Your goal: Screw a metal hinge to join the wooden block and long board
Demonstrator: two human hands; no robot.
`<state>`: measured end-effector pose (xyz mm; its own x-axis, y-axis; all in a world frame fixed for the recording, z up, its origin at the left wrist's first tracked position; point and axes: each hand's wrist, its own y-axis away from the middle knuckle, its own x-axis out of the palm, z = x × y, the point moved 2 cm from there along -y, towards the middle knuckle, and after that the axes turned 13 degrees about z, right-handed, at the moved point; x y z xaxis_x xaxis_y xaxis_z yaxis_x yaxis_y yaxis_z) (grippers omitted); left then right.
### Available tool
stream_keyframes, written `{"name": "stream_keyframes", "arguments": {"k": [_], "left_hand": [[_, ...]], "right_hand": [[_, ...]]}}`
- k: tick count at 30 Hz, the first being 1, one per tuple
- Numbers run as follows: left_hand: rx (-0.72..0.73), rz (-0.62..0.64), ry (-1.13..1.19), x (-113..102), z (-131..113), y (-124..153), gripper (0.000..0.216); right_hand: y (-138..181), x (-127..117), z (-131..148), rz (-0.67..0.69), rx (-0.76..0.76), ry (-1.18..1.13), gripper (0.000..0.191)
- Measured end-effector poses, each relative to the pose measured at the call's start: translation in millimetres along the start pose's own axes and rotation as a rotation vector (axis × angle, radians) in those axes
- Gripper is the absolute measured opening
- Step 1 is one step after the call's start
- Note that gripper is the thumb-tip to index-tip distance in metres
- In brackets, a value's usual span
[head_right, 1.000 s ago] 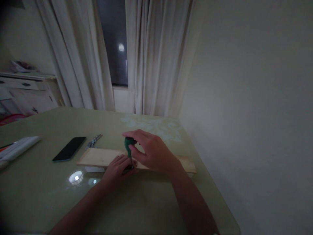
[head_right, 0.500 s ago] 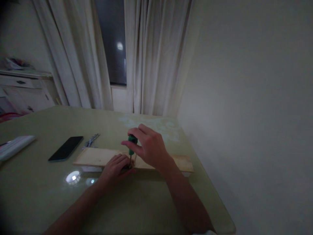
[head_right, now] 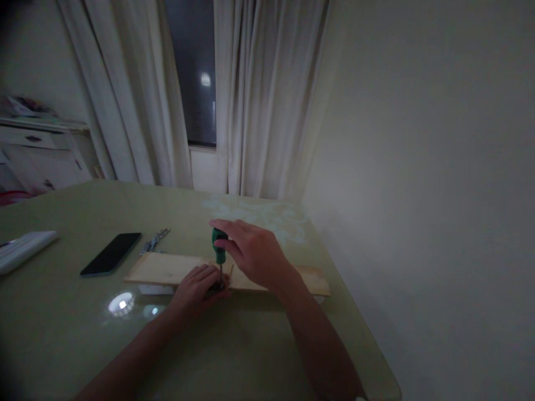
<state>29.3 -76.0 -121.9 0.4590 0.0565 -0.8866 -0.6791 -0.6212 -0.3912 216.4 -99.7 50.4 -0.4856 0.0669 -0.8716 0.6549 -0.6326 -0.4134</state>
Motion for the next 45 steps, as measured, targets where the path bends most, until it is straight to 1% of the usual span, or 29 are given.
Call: {"name": "stream_keyframes", "arguments": {"k": [3,8,11,14,17,19,21,25,29,32,36,41,43,45], "left_hand": [[-0.003,-0.004,-0.005,-0.3,-1.4,0.2,0.021],[-0.018,0.003,-0.003,-0.7,-1.6,0.2,0.021],[-0.009,-0.004,-0.001,-0.7,-0.9,0.6,0.021],[0.010,-0.031,-0.015,-1.1,-0.2,0.8,0.022],[0.014,-0.038,-0.030,-1.3,-0.2,0.5,0.023],[0.007,-0.025,-0.023,-1.3,-0.8,0.2,0.022],[-0.001,-0.010,-0.013,-1.6,-1.7,-0.1,0.021],[-0.012,0.016,-0.019,-2.8,-3.6,-0.3,0.023],[-0.001,0.034,-0.029,-4.9,-3.5,0.1,0.025],[0.019,0.059,-0.023,-5.5,-2.3,0.2,0.030],[0.032,0.036,-0.024,-4.2,-1.1,-0.4,0.027],[0.025,0.030,-0.042,-2.5,-1.4,-1.2,0.025],[0.018,0.030,-0.047,-3.0,-1.7,-1.2,0.026],[0.021,0.025,-0.043,-3.7,-1.9,-1.1,0.025]], "right_hand": [[-4.4,5.4,-6.0,-0.102,0.005,0.100,0.035],[-6.0,11.5,-4.1,-0.187,0.028,0.236,0.038],[-5.9,14.2,3.5,-0.209,0.045,0.308,0.037],[-7.0,16.4,11.5,-0.193,0.004,0.321,0.036],[-6.6,13.4,14.7,-0.199,-0.071,0.283,0.032],[-5.4,8.8,12.1,-0.189,-0.106,0.221,0.030],[-3.7,3.4,6.6,-0.154,-0.127,0.148,0.033],[0.7,-6.9,-6.1,-0.094,-0.140,0.022,0.040],[5.1,-14.4,-11.7,-0.060,-0.120,-0.104,0.044],[6.0,-16.2,-11.5,-0.030,-0.106,-0.124,0.041],[3.4,-13.7,-10.3,-0.033,-0.100,-0.121,0.036],[-1.8,-7.3,-2.4,-0.044,-0.163,-0.149,0.028],[-2.9,-5.3,1.4,-0.035,-0.186,-0.150,0.028],[-2.6,-5.0,3.3,-0.050,-0.179,-0.140,0.028]]}}
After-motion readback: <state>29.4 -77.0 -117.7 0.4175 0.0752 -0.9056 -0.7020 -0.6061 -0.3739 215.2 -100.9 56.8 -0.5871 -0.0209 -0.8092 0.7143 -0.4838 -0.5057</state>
